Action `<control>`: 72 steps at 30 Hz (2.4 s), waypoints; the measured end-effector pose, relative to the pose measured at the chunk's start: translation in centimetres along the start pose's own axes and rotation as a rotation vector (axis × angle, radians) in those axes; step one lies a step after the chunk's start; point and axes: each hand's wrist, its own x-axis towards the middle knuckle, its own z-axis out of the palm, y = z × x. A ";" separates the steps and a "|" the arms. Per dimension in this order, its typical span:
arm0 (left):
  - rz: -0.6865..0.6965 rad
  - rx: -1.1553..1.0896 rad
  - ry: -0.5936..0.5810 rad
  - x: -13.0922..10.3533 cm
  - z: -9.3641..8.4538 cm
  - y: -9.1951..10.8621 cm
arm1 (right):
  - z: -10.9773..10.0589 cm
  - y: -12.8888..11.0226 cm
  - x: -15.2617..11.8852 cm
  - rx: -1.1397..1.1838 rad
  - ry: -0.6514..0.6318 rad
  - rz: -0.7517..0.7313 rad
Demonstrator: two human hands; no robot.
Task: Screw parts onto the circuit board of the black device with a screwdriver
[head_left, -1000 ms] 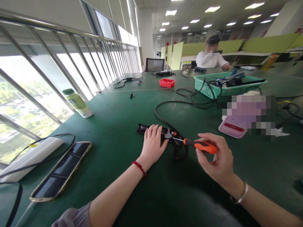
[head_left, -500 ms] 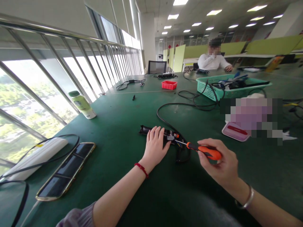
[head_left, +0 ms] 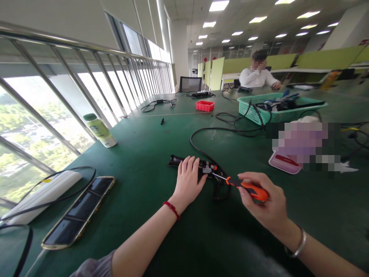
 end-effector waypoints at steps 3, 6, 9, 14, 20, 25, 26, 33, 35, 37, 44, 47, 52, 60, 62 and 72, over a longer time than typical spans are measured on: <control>0.000 0.009 0.003 0.0 0.0 0.0 | 0.1 0.2 -0.2 0.018 0.049 -0.006; 0.001 0.014 0.002 0.0 0.0 0.0 | 0.2 0.3 -0.3 0.028 0.082 0.015; 0.002 0.011 0.002 0.0 0.0 0.0 | 0.1 0.1 -0.2 0.018 0.015 0.034; 0.003 0.010 -0.005 -0.1 0.1 0.0 | 0.1 -0.1 -0.2 0.025 0.034 0.006; 0.001 0.007 -0.002 0.0 0.0 0.0 | 0.2 0.0 -0.2 0.016 -0.007 -0.003; 0.000 0.013 -0.013 -0.1 0.0 0.0 | 0.2 0.0 -0.3 0.009 0.037 0.000; 0.000 0.014 -0.015 -0.1 0.0 0.0 | 0.3 0.0 -0.3 0.012 0.053 -0.013; -0.002 0.008 -0.002 -0.1 0.0 0.0 | 0.2 -0.1 -0.4 0.001 -0.042 0.009; -0.003 0.011 -0.008 -0.1 0.0 0.0 | 0.2 -0.1 -0.3 0.012 -0.011 0.004; -0.002 0.014 -0.007 -0.1 0.0 0.0 | 0.2 -0.2 -0.2 0.024 0.025 -0.012; -0.006 0.012 -0.009 0.0 0.0 0.1 | 0.0 -0.3 -0.3 0.003 -0.058 -0.019; -0.002 0.009 -0.009 0.0 0.0 0.1 | 0.1 -0.1 -0.5 0.026 -0.028 0.012; -0.001 0.004 0.001 0.0 0.0 0.0 | 0.2 -0.1 -0.4 0.020 0.008 -0.001; 0.009 0.002 0.018 -0.1 0.2 -0.1 | 0.3 -0.2 -0.2 0.000 0.046 -0.004; 0.005 0.004 0.015 -0.1 0.2 0.0 | 0.3 -0.1 -0.2 0.003 0.054 -0.001; -0.005 0.003 -0.002 -0.1 0.0 0.1 | 0.2 -0.3 -0.2 0.006 0.015 0.004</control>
